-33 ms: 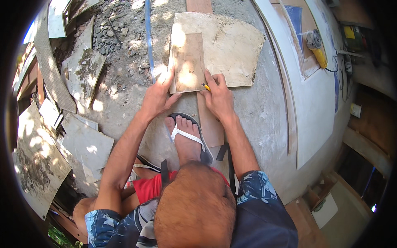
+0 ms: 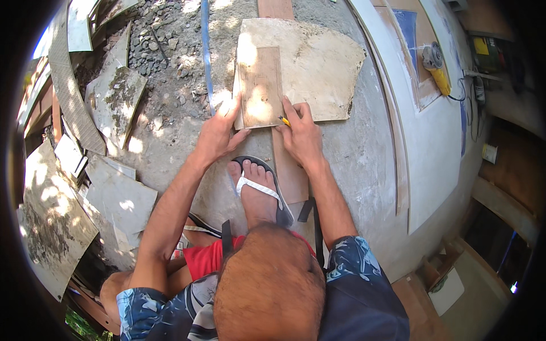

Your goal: The person measures and marks a tile using a pencil and a straight edge, then uses an angle grinder to cut the tile along the marked line. The person handles the tile and tools while sitting on the ground.

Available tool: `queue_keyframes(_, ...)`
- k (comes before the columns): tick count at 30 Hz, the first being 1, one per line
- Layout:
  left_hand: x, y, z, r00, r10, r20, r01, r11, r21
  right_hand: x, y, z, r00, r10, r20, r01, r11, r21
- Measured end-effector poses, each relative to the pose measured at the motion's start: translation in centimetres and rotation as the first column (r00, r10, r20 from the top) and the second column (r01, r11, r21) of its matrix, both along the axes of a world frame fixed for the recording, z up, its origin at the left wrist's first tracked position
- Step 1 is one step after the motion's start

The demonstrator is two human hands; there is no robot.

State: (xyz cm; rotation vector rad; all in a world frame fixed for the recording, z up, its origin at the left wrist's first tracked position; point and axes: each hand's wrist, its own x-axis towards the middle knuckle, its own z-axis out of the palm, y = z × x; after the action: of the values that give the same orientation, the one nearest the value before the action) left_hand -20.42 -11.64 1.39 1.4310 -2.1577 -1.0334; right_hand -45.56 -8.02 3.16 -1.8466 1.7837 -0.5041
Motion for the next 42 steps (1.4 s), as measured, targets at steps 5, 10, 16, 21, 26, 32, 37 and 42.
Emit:
queue_keyframes(5, 0.2, -0.3, 0.1, 1.000, -0.009, 0.027, 0.008, 1.000, 0.027, 0.3, -0.3, -0.2, 0.999, -0.037, 0.016, 0.037, 0.999, 0.012)
queue_keyframes(10, 0.4, -0.3, -0.2, 1.000, 0.008, -0.001, -0.008, 1.000, 0.005, 0.2, 0.0, -0.5, 0.999, -0.026, 0.040, 0.026, 1.000, 0.001)
queue_keyframes(16, 0.4, -0.4, 0.1, 1.000, 0.023, 0.001, -0.023, 1.000, 0.007, 0.3, -0.2, -0.2, 0.999, -0.015, 0.039, 0.015, 1.000, -0.017)
queue_keyframes(21, 0.1, -0.4, 0.2, 1.000, 0.028, -0.001, -0.028, 0.996, 0.082, 0.1, -0.3, 0.1, 1.000, -0.017, 0.004, 0.017, 1.000, -0.002)
queue_keyframes(26, 0.1, -0.6, 0.2, 1.000, 0.020, -0.018, -0.019, 0.997, 0.070, 0.0, -0.2, -0.4, 1.000, -0.022, 0.013, 0.022, 0.999, -0.045)
queue_keyframes(32, 0.0, -0.5, -0.9, 1.000, -0.007, -0.016, 0.006, 0.999, -0.043, -0.2, -0.2, 0.0, 1.000, -0.017, 0.022, 0.018, 0.998, -0.059)
queue_keyframes(37, 0.2, -0.5, -0.8, 1.000, -0.009, -0.026, 0.007, 0.997, -0.081, -0.1, -0.2, -0.2, 0.999, -0.024, 0.038, 0.025, 0.999, -0.039)
queue_keyframes(42, 0.4, -0.4, -0.8, 1.000, 0.004, -0.022, -0.005, 1.000, -0.019, 0.0, -0.3, -0.2, 0.998, -0.025, 0.066, 0.027, 0.999, -0.038)
